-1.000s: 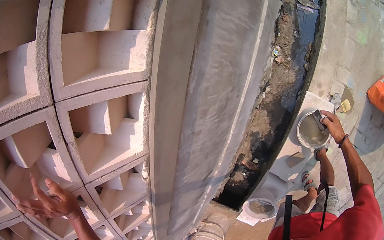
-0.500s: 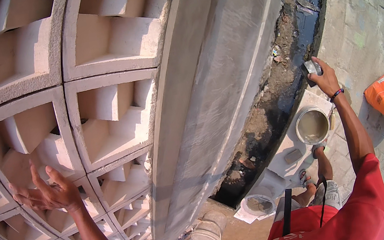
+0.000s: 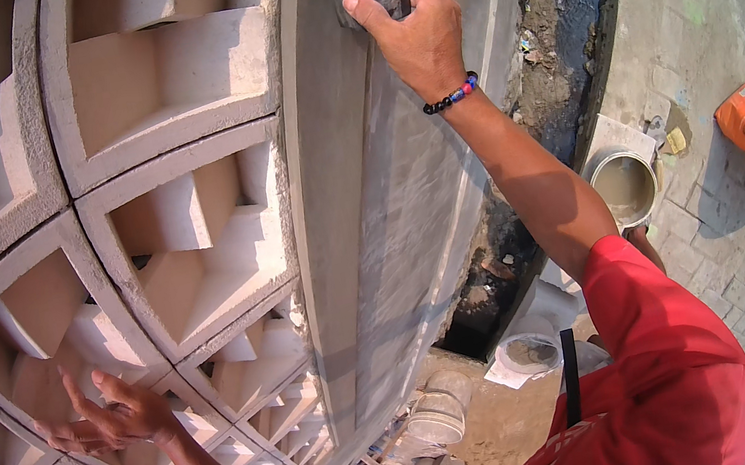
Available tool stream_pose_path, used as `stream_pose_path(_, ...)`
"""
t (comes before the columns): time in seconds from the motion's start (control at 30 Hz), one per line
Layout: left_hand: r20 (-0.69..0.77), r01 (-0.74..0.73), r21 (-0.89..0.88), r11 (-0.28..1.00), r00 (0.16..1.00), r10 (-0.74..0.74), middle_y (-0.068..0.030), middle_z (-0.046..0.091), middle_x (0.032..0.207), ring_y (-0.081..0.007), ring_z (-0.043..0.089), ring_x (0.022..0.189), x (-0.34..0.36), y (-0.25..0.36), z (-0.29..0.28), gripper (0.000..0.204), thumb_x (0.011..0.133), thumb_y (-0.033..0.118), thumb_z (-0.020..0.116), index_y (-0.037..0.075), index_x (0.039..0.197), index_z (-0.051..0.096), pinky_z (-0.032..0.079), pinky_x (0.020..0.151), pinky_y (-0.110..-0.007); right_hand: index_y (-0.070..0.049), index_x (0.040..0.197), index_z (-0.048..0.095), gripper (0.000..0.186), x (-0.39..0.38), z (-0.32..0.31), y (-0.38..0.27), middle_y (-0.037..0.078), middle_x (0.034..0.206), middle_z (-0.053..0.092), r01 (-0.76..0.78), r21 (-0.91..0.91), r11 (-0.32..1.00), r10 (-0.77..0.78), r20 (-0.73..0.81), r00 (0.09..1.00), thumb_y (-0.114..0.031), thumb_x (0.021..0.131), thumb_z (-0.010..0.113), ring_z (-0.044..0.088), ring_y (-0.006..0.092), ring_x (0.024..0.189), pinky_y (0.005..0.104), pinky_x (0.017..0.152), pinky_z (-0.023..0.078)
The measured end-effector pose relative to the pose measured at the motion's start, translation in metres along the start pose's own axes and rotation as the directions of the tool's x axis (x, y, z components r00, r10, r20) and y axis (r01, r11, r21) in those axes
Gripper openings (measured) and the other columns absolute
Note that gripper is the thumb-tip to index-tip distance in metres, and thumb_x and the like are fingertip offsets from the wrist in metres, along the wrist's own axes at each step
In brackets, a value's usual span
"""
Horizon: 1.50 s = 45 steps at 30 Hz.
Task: The person applies and smooths cement plaster onto a curved wall section using a trowel and a sponge. The person repeatedly scoops material from buckets, spreads it on the wall, and rubs the surface to even it out.
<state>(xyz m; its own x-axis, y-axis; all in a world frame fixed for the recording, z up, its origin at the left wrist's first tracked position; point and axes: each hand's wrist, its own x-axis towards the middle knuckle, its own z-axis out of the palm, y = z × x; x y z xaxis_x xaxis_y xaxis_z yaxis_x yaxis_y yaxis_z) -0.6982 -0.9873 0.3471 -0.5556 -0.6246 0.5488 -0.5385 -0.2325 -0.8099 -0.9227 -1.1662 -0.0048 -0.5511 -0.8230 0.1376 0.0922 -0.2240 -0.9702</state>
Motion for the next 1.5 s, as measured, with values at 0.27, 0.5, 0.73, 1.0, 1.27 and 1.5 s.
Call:
stream_pose_path(0.27,-0.018,-0.03,0.002,1.0,0.999,0.03,-0.0148,0.033,0.15,-0.0383,0.023,0.139,0.001,-0.003,0.002,0.033,0.088,0.027,0.061,0.02,0.12,0.066,0.017,0.111,-0.054,-0.001,0.138,0.045,0.075,-0.165,-0.021,-0.025,0.028,0.136,0.04,0.067,0.149,0.987,-0.121,0.385,0.915,-0.017,0.073,0.078,0.045,0.0422,0.12,0.0507,0.1,0.04)
stream_pose_path(0.5,-0.026,-0.042,0.017,0.999,0.999,0.042,-0.0164,0.035,0.149,-0.0377,0.026,0.137,-0.004,-0.004,0.005,0.031,0.088,0.029,0.062,0.02,0.118,0.067,0.019,0.109,-0.055,0.002,0.132,0.049,0.066,0.005,-0.009,0.004,0.025,0.123,0.054,0.071,0.034,0.997,-0.072,0.023,0.997,-0.021,0.075,0.075,0.052,0.0373,0.113,0.0433,0.095,0.043)
stream_pose_path(0.73,-0.038,-0.068,-0.004,0.998,0.997,0.068,-0.0194,0.036,0.148,-0.0343,0.026,0.139,0.001,-0.002,0.004,0.031,0.088,0.026,0.061,0.017,0.116,0.068,0.015,0.112,-0.05,-0.005,0.143,0.036,0.079,-0.186,-0.005,-0.026,0.027,0.136,0.037,-0.028,0.119,0.992,-0.013,0.336,0.942,-0.017,0.075,0.076,0.04,0.0439,0.122,0.051,0.101,0.039)
stream_pose_path(1.0,-0.015,-0.051,-0.027,0.998,0.999,0.051,-0.0175,0.04,0.144,-0.0361,0.03,0.135,-0.006,-0.01,0.01,0.031,0.088,0.035,0.064,0.021,0.116,0.068,0.018,0.111,-0.054,0.001,0.136,0.045,0.073,-0.056,-0.023,0.004,0.024,0.131,0.046,-0.087,0.177,0.98,0.059,0.155,0.986,-0.018,0.073,0.077,0.044,0.0389,0.12,0.0437,0.101,0.04)
stream_pose_path(1.27,-0.053,-0.113,-0.005,0.994,0.992,0.112,-0.0174,0.039,0.144,-0.0352,0.029,0.136,-0.002,-0.006,0.009,0.029,0.088,0.032,0.065,0.021,0.115,0.069,0.018,0.111,-0.053,-0.003,0.141,0.039,0.076,-0.17,0.006,-0.025,0.03,0.134,0.037,-0.121,0.07,0.99,0.104,0.206,0.973,-0.018,0.075,0.076,0.042,0.0443,0.118,0.0494,0.1,0.039)
stream_pose_path(1.5,0.02,-0.052,0.027,0.998,0.998,0.051,-0.0159,0.036,0.147,-0.0361,0.025,0.138,-0.014,-0.026,0.009,0.029,0.087,0.033,0.065,0.024,0.115,0.068,0.017,0.111,-0.054,-0.001,0.136,0.044,0.071,-0.155,-0.027,-0.02,0.022,0.128,0.049,-0.109,0.18,0.978,0.077,0.178,0.981,-0.018,0.075,0.076,0.045,0.0401,0.119,0.0487,0.101,0.039)
